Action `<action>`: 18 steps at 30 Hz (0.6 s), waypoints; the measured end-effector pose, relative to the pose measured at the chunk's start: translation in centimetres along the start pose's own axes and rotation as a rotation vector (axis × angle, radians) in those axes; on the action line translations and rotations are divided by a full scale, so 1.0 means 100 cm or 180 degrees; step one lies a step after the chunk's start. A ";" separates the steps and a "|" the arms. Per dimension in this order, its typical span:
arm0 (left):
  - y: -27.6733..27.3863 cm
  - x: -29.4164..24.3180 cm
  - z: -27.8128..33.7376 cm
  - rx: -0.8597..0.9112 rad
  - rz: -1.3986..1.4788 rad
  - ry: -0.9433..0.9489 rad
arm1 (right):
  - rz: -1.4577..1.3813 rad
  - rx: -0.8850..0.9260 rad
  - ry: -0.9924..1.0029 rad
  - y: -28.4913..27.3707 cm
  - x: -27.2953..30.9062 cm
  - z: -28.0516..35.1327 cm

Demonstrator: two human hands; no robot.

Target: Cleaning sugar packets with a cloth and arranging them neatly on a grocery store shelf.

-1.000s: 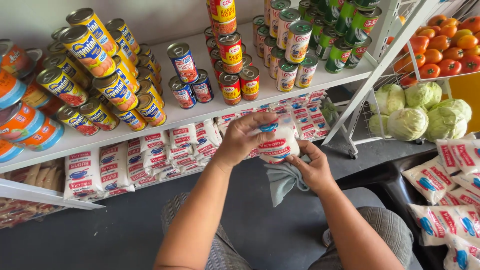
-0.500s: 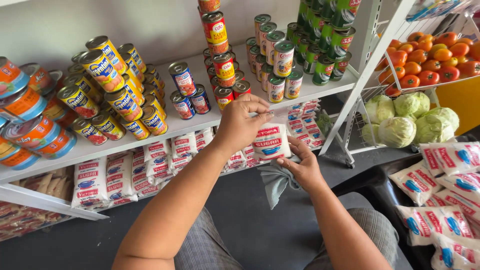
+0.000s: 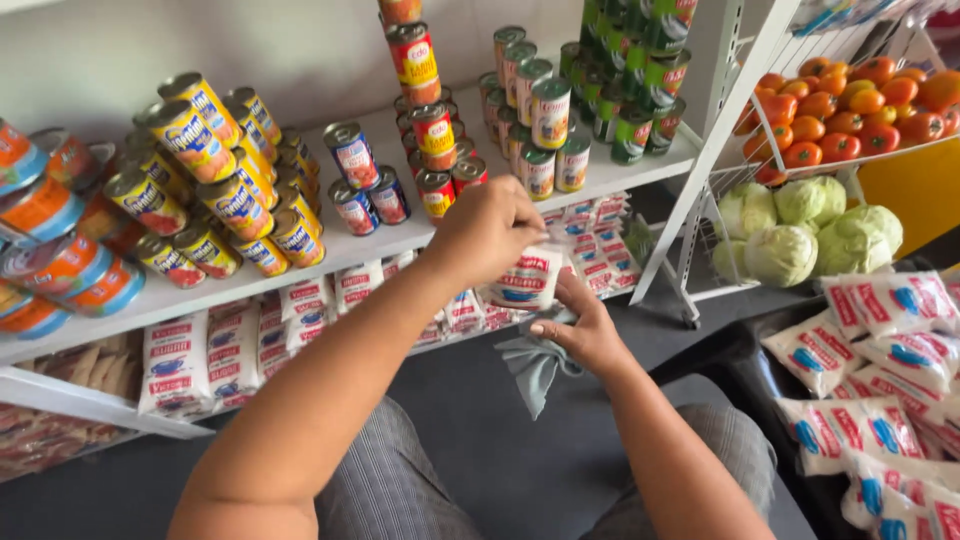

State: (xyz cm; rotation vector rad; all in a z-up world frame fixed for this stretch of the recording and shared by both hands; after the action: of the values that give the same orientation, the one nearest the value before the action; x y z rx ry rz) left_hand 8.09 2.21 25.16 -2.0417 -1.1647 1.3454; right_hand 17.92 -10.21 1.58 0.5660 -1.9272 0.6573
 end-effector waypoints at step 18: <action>0.014 -0.008 -0.008 0.0420 -0.0362 -0.0134 | -0.0986 -0.0215 0.0238 0.008 0.026 0.008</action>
State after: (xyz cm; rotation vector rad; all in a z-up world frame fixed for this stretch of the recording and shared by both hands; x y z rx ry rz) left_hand 9.27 0.84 24.98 -1.8356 -1.1592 1.3776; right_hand 15.83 -10.42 3.51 0.7667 -1.7373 0.4079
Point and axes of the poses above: each hand's wrist, its own z-axis away from the middle knuckle, its own y-axis out of the palm, x = y × z, the point moved 5 cm from there along -z, towards the middle knuckle, and after that the axes turned 9 degrees about z, right-handed, at the moved point
